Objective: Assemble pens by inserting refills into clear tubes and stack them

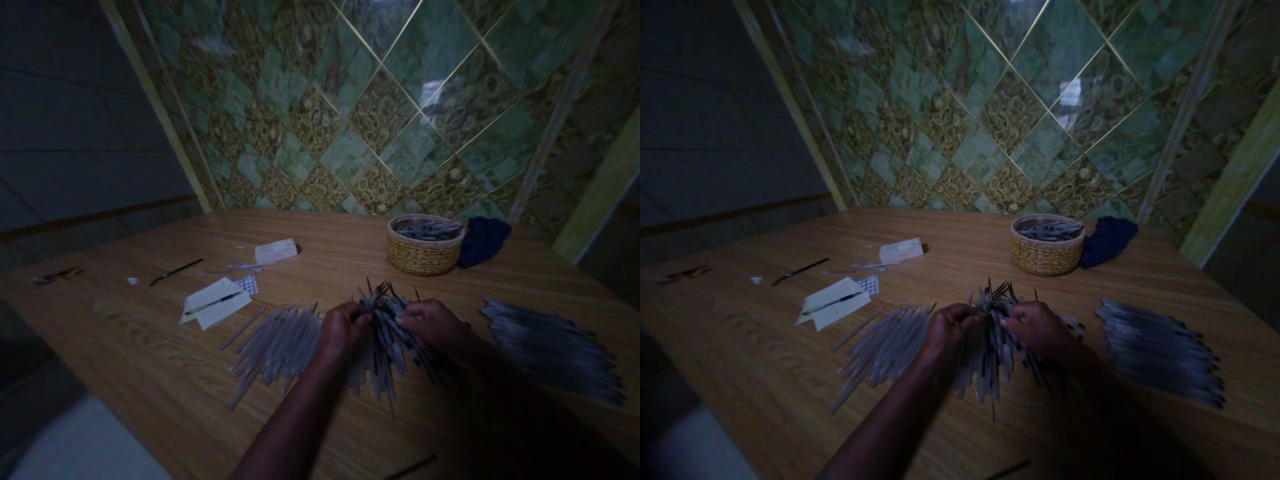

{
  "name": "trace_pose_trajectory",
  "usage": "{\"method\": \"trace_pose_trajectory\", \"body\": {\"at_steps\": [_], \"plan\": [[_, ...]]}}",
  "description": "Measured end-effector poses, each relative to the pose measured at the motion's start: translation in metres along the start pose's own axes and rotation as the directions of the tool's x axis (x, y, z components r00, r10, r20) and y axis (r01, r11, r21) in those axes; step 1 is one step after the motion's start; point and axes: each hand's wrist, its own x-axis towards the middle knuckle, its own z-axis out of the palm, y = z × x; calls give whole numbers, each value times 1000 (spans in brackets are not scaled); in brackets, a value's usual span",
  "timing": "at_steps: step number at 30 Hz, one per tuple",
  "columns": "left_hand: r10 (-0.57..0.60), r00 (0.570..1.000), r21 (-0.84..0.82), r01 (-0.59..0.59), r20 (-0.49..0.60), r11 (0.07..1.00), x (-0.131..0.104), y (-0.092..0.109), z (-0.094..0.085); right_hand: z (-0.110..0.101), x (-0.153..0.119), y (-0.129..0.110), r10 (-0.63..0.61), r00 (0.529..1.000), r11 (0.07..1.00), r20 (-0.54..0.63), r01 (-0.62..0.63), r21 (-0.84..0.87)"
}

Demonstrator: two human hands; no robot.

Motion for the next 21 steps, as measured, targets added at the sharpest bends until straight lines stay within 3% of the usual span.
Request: {"method": "trace_pose_trajectory", "body": {"at_steps": [2, 4, 9, 11, 13, 17, 21], "plan": [[-115, 992, -224, 102, -44, 969, 4, -1, -1, 2, -2, 0, 2, 987, 1000, 159, 0, -13], [-188, 978, -354, 147, -85, 923, 6, 1, -3, 7, -6, -4, -18, 943, 999, 333, 28, -24], [-244, 961, -468, 157, -132, 870, 6, 10, -7, 29, -25, -25, -186, 767, 931, 615, 338, -140], [-259, 958, -488, 170, -122, 856, 5, 11, -8, 42, -35, -33, -170, 690, 865, 704, 446, -229], [-275, 955, -495, 189, -107, 848, 4, 11, -8, 54, -43, -38, -122, 641, 767, 758, 546, -338], [-285, 954, -507, 200, -95, 838, 4, 8, -6, 69, -52, -38, -126, 628, 586, 768, 672, -453], [-280, 957, -510, 203, -77, 836, 5, 7, -5, 75, -52, -26, -112, 650, 529, 751, 679, -509]]}}
